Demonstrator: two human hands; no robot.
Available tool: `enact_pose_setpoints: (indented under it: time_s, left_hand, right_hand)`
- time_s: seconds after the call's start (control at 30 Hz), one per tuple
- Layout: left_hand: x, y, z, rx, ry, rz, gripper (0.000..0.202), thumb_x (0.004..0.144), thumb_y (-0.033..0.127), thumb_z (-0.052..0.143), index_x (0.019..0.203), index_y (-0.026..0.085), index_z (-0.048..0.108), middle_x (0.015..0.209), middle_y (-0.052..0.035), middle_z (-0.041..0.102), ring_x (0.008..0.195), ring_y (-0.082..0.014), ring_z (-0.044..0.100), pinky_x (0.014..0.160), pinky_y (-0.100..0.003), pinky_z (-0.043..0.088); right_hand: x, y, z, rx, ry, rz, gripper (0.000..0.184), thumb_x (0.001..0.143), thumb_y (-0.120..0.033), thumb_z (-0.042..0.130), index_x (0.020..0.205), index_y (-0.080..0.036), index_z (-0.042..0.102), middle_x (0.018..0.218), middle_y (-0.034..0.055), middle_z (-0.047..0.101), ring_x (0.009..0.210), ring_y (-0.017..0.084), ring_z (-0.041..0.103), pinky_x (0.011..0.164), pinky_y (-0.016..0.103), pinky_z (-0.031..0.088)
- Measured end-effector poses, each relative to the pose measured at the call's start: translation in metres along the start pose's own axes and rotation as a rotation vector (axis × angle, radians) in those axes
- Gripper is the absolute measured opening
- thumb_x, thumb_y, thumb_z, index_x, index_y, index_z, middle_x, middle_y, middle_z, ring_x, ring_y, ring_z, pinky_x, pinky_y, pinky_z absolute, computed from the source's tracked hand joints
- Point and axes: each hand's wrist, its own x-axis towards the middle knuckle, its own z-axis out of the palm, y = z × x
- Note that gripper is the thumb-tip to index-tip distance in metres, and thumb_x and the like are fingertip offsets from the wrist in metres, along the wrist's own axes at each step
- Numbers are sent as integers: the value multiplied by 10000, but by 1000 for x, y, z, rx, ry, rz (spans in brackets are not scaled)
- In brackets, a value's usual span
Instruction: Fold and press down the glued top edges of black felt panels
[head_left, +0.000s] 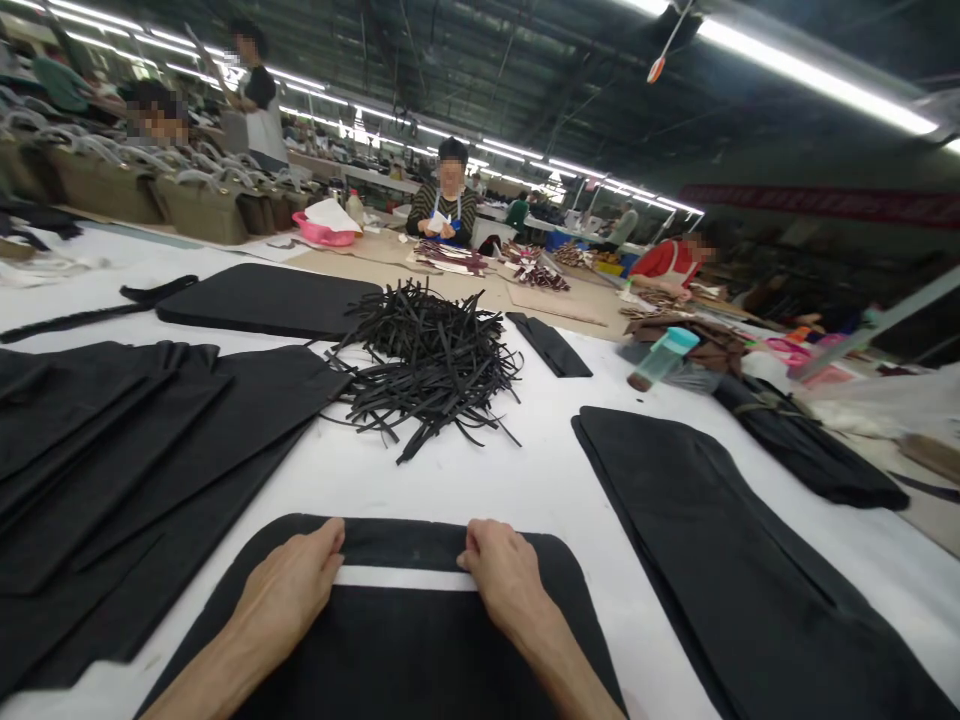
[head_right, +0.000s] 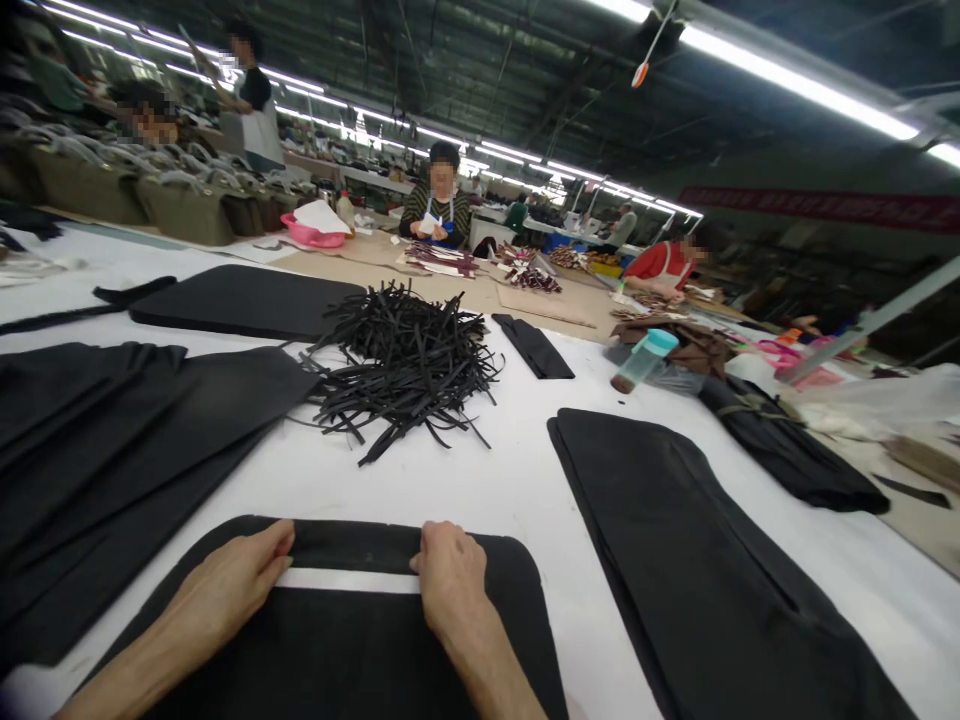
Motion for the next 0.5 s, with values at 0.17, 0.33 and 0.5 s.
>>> enact_pose_setpoints:
  time_s: [0.17, 0.33, 0.5]
  left_hand:
    - [-1, -20, 24, -64, 130, -6, 339, 900, 312, 143, 1111, 224, 393, 991, -106, 636, 898, -265, 615, 760, -383, 439]
    - [-1, -46, 64, -181, 371, 108, 333, 906, 428, 245, 1105, 256, 449, 1163, -70, 591, 1000, -232, 597, 818, -356, 487]
    - [-9, -49, 73, -188, 560, 226, 260, 874, 384, 369, 1046, 270, 527, 1111, -23, 610, 960, -214, 610, 811, -302, 521]
  right_hand:
    - [-11, 47, -22, -6, 144, -52, 265, 796, -126, 499, 1029, -213, 587, 1098, 56, 570, 1003, 210, 491, 828, 299, 317]
    - [-14, 84, -31, 86, 84, -96, 237, 794, -261, 581, 1025, -209, 593, 970, 35, 601, 916, 189, 521, 788, 268, 343]
    - [-8, 88, -36, 223, 1, -175, 113, 799, -279, 572, 724, -201, 601, 764, -19, 587, 765, 139, 525, 658, 219, 329]
